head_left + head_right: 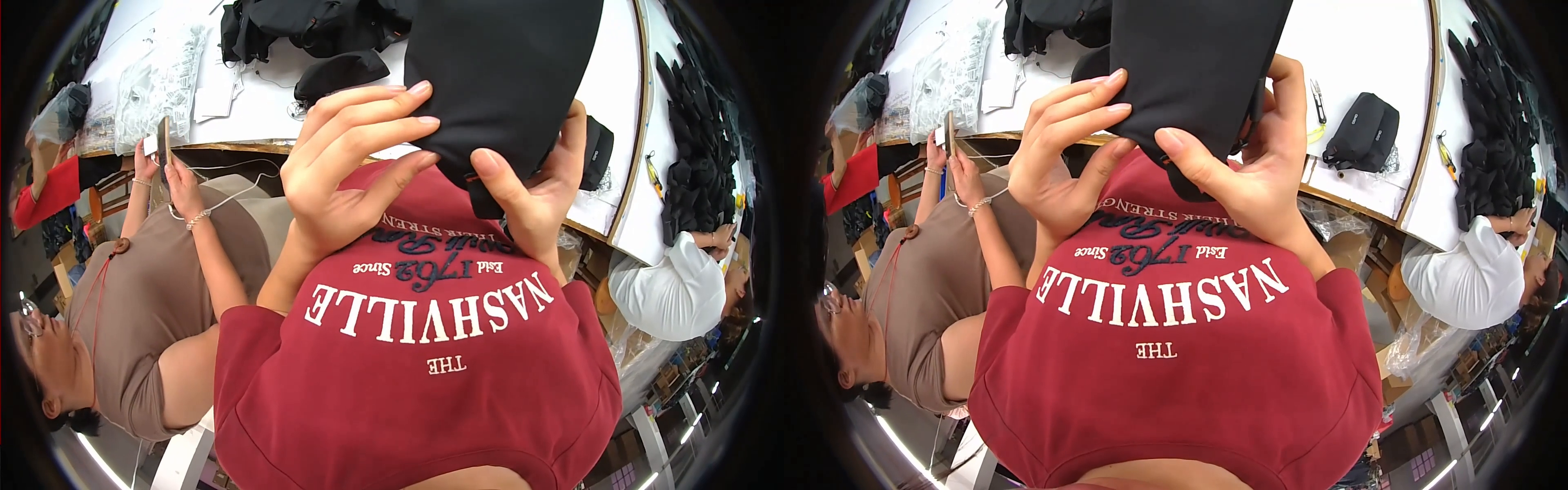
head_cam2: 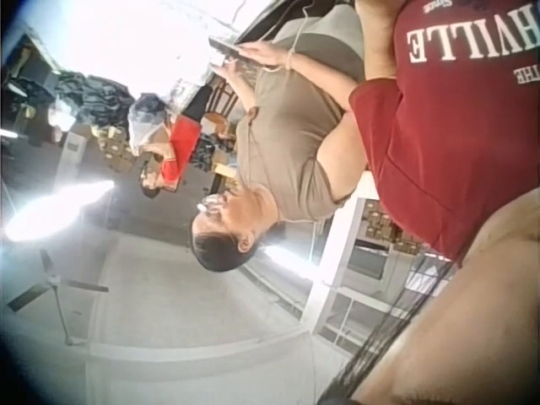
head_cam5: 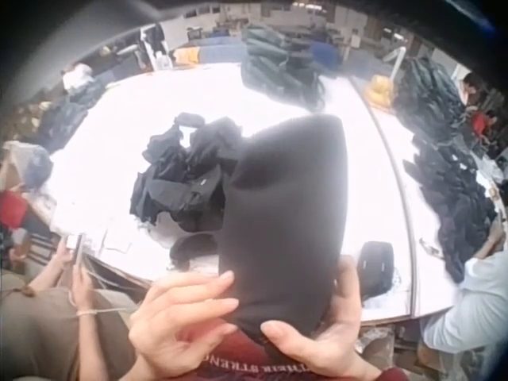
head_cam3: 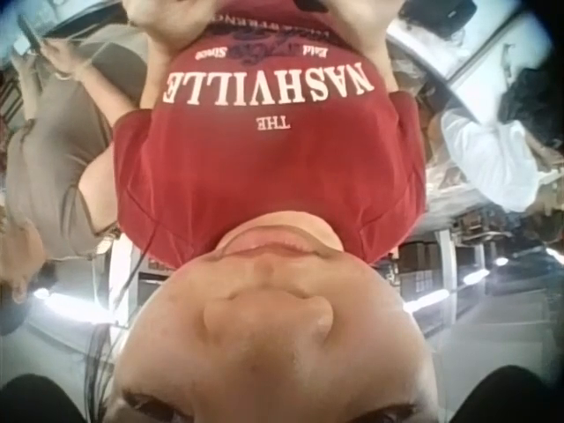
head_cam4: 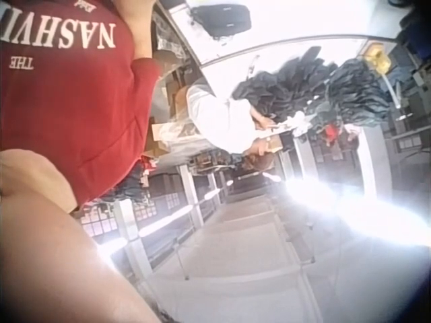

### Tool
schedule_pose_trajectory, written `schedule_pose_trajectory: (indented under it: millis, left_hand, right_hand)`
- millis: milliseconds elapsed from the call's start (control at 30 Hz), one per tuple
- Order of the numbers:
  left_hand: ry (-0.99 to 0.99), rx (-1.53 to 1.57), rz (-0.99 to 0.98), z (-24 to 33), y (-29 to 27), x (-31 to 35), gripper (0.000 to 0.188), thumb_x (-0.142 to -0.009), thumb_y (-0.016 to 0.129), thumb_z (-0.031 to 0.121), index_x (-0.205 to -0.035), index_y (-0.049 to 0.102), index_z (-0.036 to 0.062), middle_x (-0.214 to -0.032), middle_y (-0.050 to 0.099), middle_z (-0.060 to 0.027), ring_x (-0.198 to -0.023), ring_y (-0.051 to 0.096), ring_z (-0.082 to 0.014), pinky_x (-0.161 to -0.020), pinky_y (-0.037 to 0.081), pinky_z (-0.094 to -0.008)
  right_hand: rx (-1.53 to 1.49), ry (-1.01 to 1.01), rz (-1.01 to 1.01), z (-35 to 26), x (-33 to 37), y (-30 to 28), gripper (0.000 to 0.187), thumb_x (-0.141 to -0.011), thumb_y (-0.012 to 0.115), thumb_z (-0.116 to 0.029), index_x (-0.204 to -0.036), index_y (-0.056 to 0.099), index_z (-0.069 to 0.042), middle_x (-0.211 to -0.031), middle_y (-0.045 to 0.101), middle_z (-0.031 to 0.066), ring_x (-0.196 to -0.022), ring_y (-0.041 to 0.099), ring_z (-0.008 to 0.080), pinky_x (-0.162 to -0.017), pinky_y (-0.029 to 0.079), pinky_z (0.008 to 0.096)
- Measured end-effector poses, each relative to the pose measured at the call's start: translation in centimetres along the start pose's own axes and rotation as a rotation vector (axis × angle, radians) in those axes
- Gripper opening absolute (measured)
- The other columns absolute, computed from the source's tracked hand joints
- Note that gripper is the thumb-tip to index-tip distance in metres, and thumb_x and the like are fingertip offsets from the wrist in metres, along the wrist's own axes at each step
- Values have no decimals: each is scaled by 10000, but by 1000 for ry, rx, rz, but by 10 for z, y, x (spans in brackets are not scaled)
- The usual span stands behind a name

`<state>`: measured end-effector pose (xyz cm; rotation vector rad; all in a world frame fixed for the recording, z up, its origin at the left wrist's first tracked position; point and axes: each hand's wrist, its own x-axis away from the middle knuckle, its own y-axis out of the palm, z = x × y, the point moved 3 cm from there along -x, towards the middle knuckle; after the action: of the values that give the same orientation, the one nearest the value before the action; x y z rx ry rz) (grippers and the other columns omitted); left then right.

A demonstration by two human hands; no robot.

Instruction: Inspecting small black fabric pouches and inserting cards or tags into them.

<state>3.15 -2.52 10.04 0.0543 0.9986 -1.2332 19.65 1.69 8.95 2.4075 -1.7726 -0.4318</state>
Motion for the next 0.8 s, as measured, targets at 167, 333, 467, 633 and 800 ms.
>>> schedule_pose_trajectory:
  millis: [167,333,467,633,800]
  left_hand:
    - [-23,55,29,1,4,7,287,-603,764,10,-873,675,45,-960,681,-100,-914,631,-230,-780,494,-297]
    - [-49,88,47,0,5,12,243,-609,762,-2,-828,662,35,-917,689,-96,-899,646,-219,-767,499,-285]
    - [-24,76,34,0,4,11,219,-621,750,-16,-814,657,32,-910,690,-101,-883,651,-221,-755,503,-284]
    - [-60,89,26,-1,2,10,198,-629,690,-67,-803,652,19,-896,688,-112,-854,656,-223,-734,516,-288]
    - [-104,135,43,-3,0,12,178,-635,670,-75,-796,643,-3,-886,686,-119,-840,657,-219,-733,518,-287]
  right_hand:
    - [74,-35,-11,4,6,-4,577,-722,742,-36,-1131,336,-8,-956,584,126,-857,624,162,-696,505,222]
    - [92,-19,-22,5,9,-5,578,-730,738,-42,-1147,340,-7,-962,586,129,-860,626,169,-700,511,227]
    - [83,10,-19,5,11,-5,565,-735,732,-37,-1145,345,-8,-969,588,135,-859,627,168,-701,511,229]
    - [69,61,-31,8,10,-5,548,-743,718,-26,-1149,350,-7,-977,589,134,-856,626,160,-696,505,222]
    - [-54,204,7,6,9,-2,530,-758,702,-32,-1155,352,-6,-972,589,119,-834,617,141,-689,497,221]
